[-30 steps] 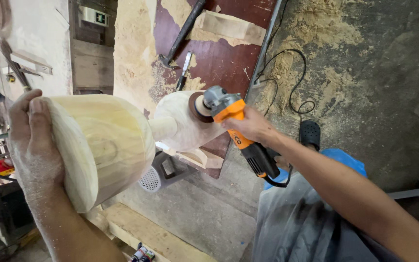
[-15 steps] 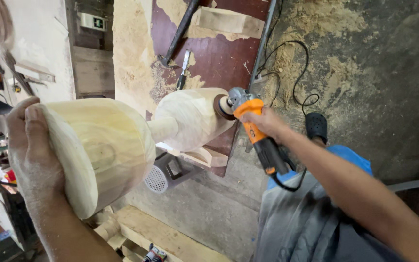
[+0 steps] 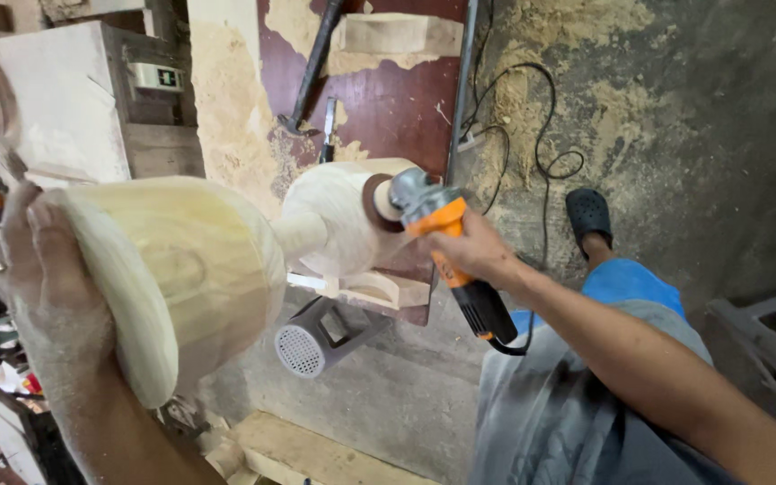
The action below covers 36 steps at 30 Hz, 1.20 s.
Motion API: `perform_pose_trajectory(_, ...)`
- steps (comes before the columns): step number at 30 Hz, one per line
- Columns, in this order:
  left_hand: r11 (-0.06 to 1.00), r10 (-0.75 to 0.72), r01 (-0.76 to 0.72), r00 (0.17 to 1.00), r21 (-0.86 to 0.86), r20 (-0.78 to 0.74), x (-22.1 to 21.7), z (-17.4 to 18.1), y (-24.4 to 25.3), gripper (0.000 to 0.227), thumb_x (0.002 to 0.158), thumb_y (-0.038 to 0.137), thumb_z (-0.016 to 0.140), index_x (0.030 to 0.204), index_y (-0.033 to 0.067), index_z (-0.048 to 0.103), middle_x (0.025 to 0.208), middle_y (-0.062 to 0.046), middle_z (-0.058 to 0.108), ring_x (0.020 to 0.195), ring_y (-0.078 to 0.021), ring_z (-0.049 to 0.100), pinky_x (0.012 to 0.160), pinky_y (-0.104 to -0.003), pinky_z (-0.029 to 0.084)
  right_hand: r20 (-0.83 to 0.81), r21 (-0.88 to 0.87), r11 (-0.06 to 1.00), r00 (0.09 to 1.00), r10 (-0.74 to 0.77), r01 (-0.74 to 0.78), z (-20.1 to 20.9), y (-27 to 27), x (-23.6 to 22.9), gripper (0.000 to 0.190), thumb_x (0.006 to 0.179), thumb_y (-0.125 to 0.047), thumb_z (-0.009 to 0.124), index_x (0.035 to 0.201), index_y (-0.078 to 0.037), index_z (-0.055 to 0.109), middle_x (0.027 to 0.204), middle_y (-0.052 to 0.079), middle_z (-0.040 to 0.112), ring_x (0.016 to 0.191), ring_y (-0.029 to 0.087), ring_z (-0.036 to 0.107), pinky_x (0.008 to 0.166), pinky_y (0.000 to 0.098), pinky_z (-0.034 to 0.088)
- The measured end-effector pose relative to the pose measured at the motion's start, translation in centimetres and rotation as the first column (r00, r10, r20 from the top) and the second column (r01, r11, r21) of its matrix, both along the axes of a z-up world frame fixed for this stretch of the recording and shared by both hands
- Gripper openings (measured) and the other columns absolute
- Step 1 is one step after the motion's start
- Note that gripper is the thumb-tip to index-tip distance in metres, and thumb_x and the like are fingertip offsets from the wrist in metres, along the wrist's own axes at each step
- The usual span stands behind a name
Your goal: The person uses an angle grinder with a sanding disc to smooth the surface of a large cylindrical wooden object mounted on a workbench. The person holds the object steady with the left hand while moving the grinder along the curved surface, generating wood dust.
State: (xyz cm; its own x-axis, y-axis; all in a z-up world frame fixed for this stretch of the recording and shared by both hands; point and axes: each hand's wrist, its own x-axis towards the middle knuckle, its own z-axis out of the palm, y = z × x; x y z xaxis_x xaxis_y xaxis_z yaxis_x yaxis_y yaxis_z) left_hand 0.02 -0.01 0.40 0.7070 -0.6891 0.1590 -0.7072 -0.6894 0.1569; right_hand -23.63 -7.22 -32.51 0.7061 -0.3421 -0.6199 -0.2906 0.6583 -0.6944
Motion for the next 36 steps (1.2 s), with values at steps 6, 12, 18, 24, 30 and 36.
perform_pose_trajectory(6, 0.998, -0.058, 0.058, 0.998, 0.007, 0.026, -0.5, 0.1, 0.0, 0.066, 0.111, 0.048, 0.033, 0.155, -0.0009, 0.039, 0.149, -0.032, 0.042, 0.133, -0.0436, 0.050, 0.107, -0.049, 0.044, -0.067, 0.279, 0.941, 0.981, -0.180, 0.192, -5.7, 1.9, -0.4, 0.037, 0.084, -0.024, 0.071, 0.112, 0.000, 0.066, 0.082, 0.010, 0.067, 0.061, 0.023, 0.066, 0.056, 0.0391, 0.056)
perform_pose_trajectory(12, 0.985, -0.169, 0.166, 0.984, 0.049, 0.056, -1.3, 0.3, -0.3, 0.068, 0.113, 0.051, 0.033, 0.155, -0.0023, 0.041, 0.150, -0.032, 0.044, 0.138, -0.0452, 0.046, 0.113, -0.051, 0.039, 0.024, -0.012, 0.968, 0.968, -0.250, 0.250, -2.4, 3.7, -0.6, 0.038, 0.081, -0.022, 0.073, 0.114, -0.004, 0.067, 0.090, 0.003, 0.072, 0.074, 0.015, 0.069, 0.067, 0.0322, 0.058)
perform_pose_trajectory(18, 0.993, -0.116, 0.117, 0.993, 0.019, -0.004, -1.8, 0.4, -0.6, 0.070, 0.110, 0.055, 0.038, 0.154, 0.0004, 0.042, 0.151, -0.029, 0.044, 0.137, -0.0417, 0.050, 0.110, -0.049, 0.044, -0.024, -0.202, 0.978, 0.998, -0.066, 0.060, 3.6, 2.1, 0.2, 0.046, 0.079, -0.022, 0.071, 0.120, -0.005, 0.060, 0.092, 0.008, 0.073, 0.078, 0.017, 0.071, 0.070, 0.0332, 0.058)
perform_pose_trajectory(24, 0.996, -0.086, 0.086, 0.996, 0.017, -0.017, -1.6, 0.1, -0.3, 0.070, 0.110, 0.056, 0.038, 0.155, 0.0027, 0.041, 0.150, -0.028, 0.044, 0.134, -0.0403, 0.054, 0.107, -0.049, 0.047, -0.027, -0.151, 0.983, 0.994, -0.109, 0.104, 2.7, 2.7, -0.4, 0.045, 0.080, -0.023, 0.070, 0.121, -0.006, 0.060, 0.096, 0.007, 0.072, 0.080, 0.016, 0.070, 0.072, 0.0334, 0.058)
perform_pose_trajectory(30, 0.993, -0.114, 0.110, 0.988, -0.045, -0.104, -1.5, 0.2, -0.7, 0.066, 0.112, 0.050, 0.040, 0.155, 0.0000, 0.040, 0.151, -0.028, 0.046, 0.136, -0.0382, 0.054, 0.109, -0.046, 0.047, -0.046, 0.105, 0.980, 0.985, -0.166, 0.170, -0.3, 2.9, -1.3, 0.042, 0.082, -0.025, 0.071, 0.117, -0.003, 0.066, 0.093, 0.008, 0.069, 0.074, 0.019, 0.068, 0.066, 0.0372, 0.059)
perform_pose_trajectory(36, 0.993, -0.110, 0.106, 0.991, -0.061, -0.081, -1.4, 0.1, -0.5, 0.059, 0.111, 0.040, 0.042, 0.152, -0.0028, 0.043, 0.149, -0.027, 0.046, 0.135, -0.0362, 0.052, 0.111, -0.044, 0.042, 0.012, -0.314, 0.944, 0.995, -0.103, 0.102, 2.2, 2.4, -0.7, 0.054, 0.076, -0.031, 0.075, 0.119, -0.002, 0.059, 0.095, 0.010, 0.073, 0.080, 0.022, 0.071, 0.072, 0.0364, 0.058)
